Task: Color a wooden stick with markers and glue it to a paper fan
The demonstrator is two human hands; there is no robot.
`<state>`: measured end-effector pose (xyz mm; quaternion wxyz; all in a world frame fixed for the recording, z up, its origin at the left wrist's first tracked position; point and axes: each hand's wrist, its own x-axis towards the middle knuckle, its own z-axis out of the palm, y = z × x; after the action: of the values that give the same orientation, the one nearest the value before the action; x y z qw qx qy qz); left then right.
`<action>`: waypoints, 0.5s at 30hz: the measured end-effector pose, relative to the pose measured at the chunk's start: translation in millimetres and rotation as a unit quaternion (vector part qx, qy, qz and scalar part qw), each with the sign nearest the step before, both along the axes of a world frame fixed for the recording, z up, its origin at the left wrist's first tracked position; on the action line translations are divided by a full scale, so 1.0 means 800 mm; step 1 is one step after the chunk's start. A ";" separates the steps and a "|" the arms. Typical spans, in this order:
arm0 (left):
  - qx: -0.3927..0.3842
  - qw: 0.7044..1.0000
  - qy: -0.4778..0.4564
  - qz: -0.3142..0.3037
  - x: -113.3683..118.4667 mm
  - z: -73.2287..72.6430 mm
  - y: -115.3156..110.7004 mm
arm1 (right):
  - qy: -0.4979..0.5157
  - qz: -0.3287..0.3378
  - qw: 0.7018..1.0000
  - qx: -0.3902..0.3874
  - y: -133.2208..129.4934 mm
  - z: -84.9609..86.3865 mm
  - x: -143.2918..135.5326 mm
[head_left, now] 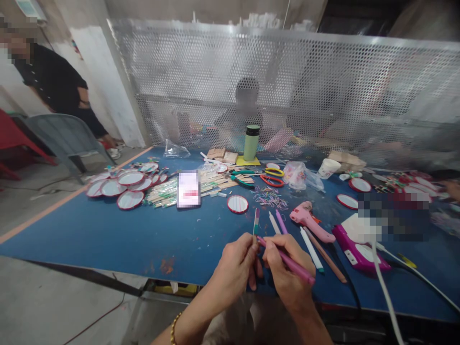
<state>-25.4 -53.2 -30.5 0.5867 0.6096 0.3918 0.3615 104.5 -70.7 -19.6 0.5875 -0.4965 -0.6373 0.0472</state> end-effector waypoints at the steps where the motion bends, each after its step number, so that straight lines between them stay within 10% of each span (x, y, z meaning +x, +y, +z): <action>1: 0.000 1.000 -0.002 0.000 0.000 0.000 0.000 | 0.003 -0.002 1.000 0.000 0.000 0.000 0.000; 15: 0.000 1.000 0.007 0.000 0.001 0.002 0.000 | 0.002 -0.003 1.000 -0.009 -0.001 0.002 -0.001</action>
<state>-24.5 -53.4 -29.0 0.5840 0.6122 0.3957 0.3572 103.5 -71.5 -17.9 0.5845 -0.5032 -0.6344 0.0521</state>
